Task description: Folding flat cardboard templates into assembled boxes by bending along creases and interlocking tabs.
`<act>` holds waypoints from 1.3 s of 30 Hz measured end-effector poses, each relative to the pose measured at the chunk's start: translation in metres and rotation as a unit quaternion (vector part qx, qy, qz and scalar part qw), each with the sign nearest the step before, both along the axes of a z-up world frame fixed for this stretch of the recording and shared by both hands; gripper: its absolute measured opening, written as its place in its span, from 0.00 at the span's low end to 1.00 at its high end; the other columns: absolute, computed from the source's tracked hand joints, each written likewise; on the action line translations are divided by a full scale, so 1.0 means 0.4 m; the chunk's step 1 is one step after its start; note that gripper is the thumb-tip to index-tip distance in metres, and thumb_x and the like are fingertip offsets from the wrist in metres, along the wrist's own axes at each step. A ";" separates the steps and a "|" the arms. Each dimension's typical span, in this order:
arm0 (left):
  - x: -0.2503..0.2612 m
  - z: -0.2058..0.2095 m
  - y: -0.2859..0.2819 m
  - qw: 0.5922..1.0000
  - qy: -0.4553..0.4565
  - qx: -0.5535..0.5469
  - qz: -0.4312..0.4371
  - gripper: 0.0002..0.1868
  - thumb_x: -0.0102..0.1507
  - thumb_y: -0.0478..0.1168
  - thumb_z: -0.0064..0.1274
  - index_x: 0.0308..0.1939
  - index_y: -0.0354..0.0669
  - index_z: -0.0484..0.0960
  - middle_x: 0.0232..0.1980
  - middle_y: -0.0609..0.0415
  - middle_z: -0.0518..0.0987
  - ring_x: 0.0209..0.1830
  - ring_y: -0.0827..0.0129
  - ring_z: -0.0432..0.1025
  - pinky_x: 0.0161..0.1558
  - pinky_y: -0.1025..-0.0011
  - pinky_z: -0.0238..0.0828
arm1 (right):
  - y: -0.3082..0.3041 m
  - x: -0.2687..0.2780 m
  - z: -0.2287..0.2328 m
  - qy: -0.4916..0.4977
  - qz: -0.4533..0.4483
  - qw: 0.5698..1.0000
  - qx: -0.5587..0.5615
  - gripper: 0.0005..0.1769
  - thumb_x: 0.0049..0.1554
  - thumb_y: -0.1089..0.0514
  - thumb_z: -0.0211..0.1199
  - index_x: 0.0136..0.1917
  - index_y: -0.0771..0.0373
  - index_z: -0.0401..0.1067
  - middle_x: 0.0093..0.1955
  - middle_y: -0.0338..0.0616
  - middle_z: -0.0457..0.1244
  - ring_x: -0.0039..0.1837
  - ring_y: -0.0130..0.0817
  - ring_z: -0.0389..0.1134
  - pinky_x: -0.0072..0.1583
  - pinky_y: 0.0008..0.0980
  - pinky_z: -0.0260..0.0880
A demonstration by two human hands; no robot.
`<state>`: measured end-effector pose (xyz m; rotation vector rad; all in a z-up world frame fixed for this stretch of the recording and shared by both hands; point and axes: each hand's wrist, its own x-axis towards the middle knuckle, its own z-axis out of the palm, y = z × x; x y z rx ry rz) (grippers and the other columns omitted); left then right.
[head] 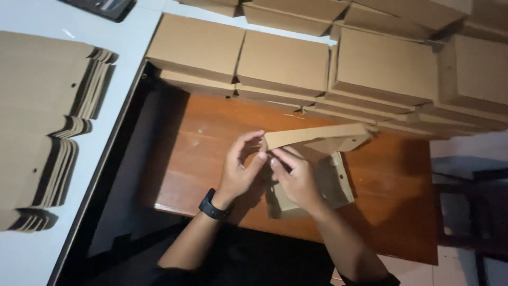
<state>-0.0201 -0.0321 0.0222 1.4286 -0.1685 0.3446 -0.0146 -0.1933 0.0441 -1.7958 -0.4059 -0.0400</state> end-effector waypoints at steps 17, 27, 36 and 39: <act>0.048 0.058 0.002 0.987 -0.054 0.152 0.001 0.23 0.60 0.27 0.61 0.59 0.36 0.77 0.56 0.42 0.81 0.57 0.46 0.77 0.54 0.53 0.77 | -0.390 -0.024 0.019 -0.019 -0.270 0.963 0.002 0.15 0.64 0.65 0.54 0.63 0.71 0.69 0.60 0.56 0.65 0.65 0.45 0.66 0.65 0.43 0.67; 0.026 0.005 0.005 1.000 0.005 0.011 0.014 0.14 0.66 0.31 0.55 0.55 0.36 0.75 0.59 0.43 0.79 0.62 0.57 0.74 0.55 0.61 0.76 | -0.366 -0.019 -0.049 -0.028 -0.290 0.955 0.058 0.12 0.58 0.70 0.67 0.55 0.72 0.70 0.59 0.60 0.65 0.60 0.55 0.71 0.61 0.47 0.73; 0.037 0.019 -0.002 0.999 -0.007 0.037 0.016 0.11 0.65 0.32 0.57 0.51 0.35 0.77 0.57 0.42 0.78 0.62 0.54 0.73 0.55 0.58 0.77 | -0.375 -0.011 -0.057 -0.079 -0.260 0.962 0.004 0.07 0.65 0.66 0.60 0.52 0.75 0.75 0.50 0.62 0.68 0.48 0.55 0.74 0.50 0.48 0.76; 0.040 0.006 0.002 1.000 -0.006 0.026 0.008 0.10 0.65 0.32 0.57 0.50 0.34 0.77 0.55 0.41 0.78 0.61 0.51 0.74 0.53 0.56 0.78 | -0.368 -0.010 -0.038 -0.027 -0.256 0.966 0.031 0.10 0.61 0.67 0.65 0.55 0.76 0.74 0.48 0.62 0.67 0.46 0.52 0.74 0.49 0.47 0.77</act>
